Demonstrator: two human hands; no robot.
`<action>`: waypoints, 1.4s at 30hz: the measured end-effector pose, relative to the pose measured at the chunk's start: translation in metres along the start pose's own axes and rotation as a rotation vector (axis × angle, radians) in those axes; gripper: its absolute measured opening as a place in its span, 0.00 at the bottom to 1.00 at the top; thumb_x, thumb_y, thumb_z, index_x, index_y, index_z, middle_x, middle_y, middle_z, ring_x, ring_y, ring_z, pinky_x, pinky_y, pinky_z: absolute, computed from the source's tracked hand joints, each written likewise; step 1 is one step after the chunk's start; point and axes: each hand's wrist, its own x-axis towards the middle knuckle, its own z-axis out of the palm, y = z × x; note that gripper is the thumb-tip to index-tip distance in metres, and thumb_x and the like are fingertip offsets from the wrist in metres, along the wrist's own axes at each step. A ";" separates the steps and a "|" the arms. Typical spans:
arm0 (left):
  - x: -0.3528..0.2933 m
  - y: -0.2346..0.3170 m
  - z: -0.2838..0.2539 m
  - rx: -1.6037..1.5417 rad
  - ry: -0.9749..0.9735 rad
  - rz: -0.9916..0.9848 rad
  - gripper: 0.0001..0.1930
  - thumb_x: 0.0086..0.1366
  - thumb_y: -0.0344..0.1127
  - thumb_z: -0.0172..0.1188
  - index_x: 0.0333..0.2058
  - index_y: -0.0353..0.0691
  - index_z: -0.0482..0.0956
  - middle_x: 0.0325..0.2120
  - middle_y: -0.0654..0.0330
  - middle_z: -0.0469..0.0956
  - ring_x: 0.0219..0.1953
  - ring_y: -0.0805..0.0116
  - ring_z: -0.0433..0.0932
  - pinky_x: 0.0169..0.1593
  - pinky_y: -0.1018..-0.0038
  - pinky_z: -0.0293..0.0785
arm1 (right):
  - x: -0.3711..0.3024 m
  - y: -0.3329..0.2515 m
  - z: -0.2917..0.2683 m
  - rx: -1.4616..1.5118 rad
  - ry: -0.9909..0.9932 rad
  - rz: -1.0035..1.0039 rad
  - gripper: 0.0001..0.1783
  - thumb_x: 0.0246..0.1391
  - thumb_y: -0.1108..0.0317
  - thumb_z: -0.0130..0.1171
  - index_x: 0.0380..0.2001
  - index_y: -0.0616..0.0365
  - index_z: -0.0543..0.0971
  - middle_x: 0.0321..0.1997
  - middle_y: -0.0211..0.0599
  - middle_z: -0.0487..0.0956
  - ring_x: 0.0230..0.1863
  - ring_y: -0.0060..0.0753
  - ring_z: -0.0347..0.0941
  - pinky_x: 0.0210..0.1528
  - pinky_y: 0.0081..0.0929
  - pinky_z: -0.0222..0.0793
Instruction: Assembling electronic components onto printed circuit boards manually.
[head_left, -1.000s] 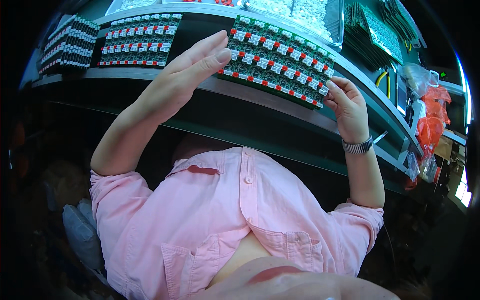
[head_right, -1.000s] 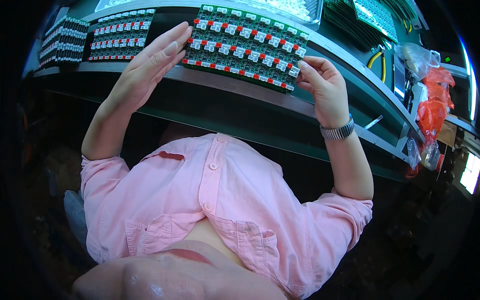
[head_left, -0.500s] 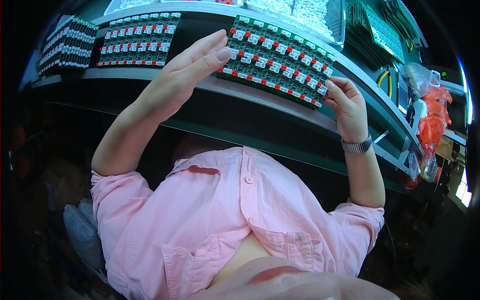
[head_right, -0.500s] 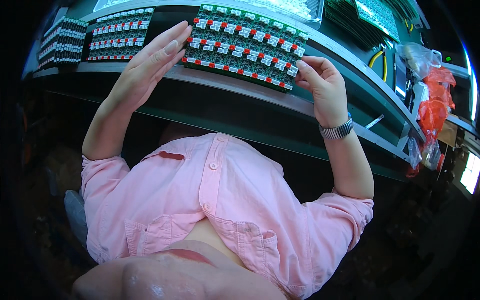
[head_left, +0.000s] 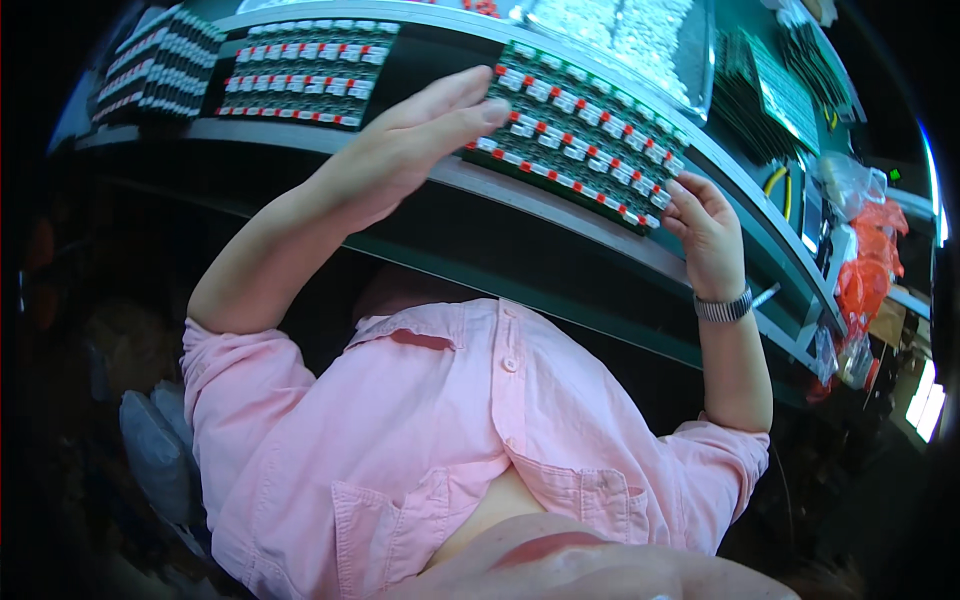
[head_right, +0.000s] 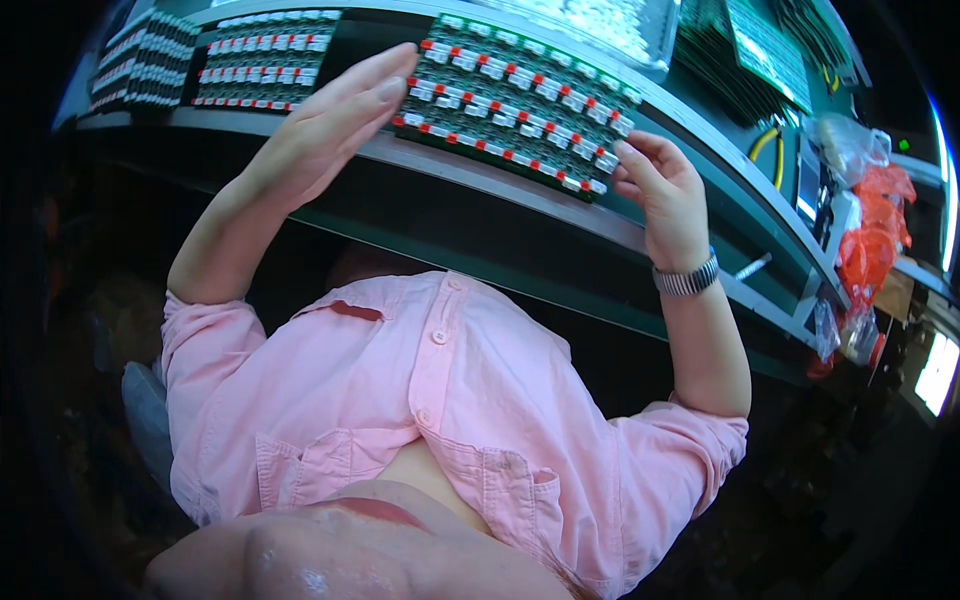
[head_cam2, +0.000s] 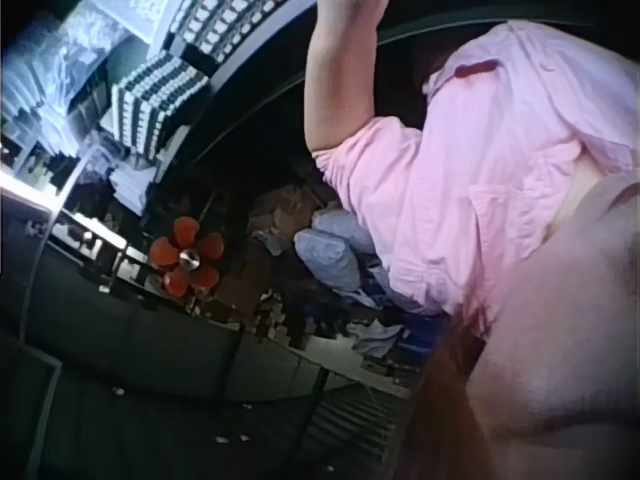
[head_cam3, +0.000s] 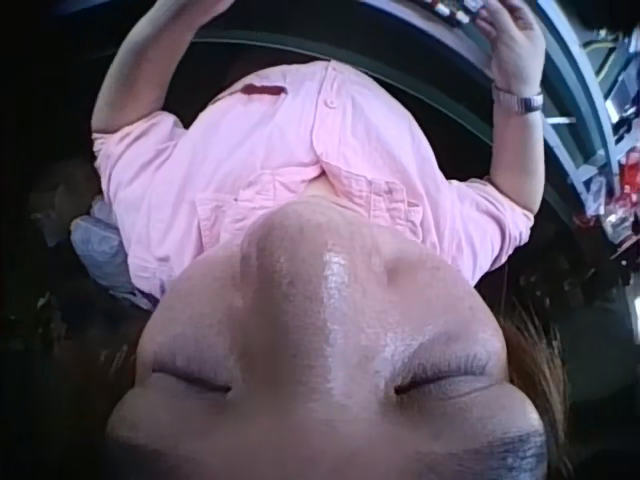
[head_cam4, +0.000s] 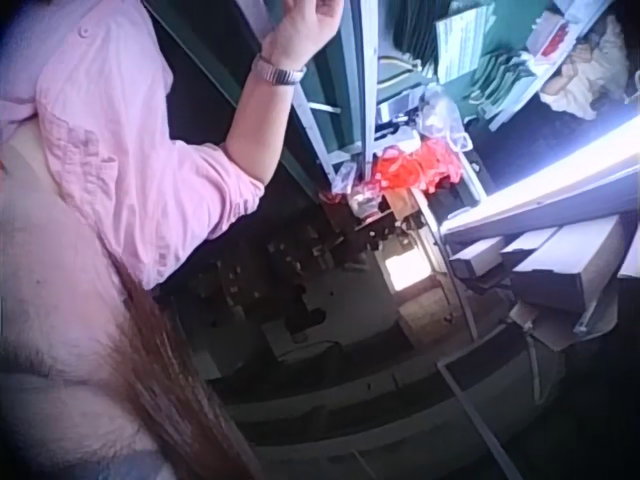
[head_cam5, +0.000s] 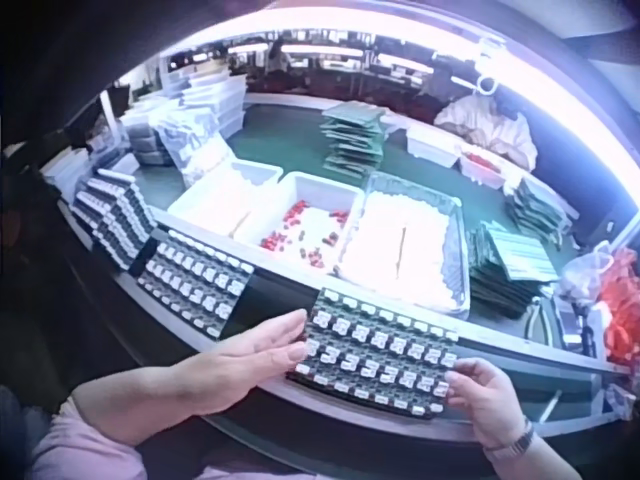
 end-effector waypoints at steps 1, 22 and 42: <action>-0.001 0.004 0.002 0.006 0.008 -0.010 0.34 0.72 0.44 0.48 0.67 0.26 0.49 0.68 0.40 0.50 0.71 0.51 0.49 0.71 0.65 0.45 | -0.001 -0.001 0.001 0.006 0.002 0.005 0.17 0.58 0.66 0.63 0.47 0.64 0.76 0.37 0.37 0.78 0.35 0.23 0.76 0.38 0.15 0.75; -0.028 -0.026 -0.033 -1.910 -0.345 0.033 0.40 0.69 0.51 0.52 0.65 0.23 0.52 0.64 0.36 0.56 0.67 0.46 0.56 0.70 0.64 0.49 | 0.020 -0.003 0.017 0.168 -0.388 -0.146 0.21 0.56 0.62 0.65 0.48 0.63 0.76 0.39 0.38 0.80 0.40 0.25 0.79 0.36 0.15 0.71; -0.030 -0.029 -0.051 -1.758 -0.334 0.039 0.38 0.70 0.49 0.51 0.66 0.25 0.51 0.66 0.39 0.52 0.70 0.48 0.48 0.70 0.60 0.43 | 0.019 -0.001 0.036 0.138 -0.434 -0.127 0.16 0.54 0.69 0.66 0.45 0.61 0.75 0.36 0.34 0.81 0.38 0.23 0.81 0.30 0.10 0.68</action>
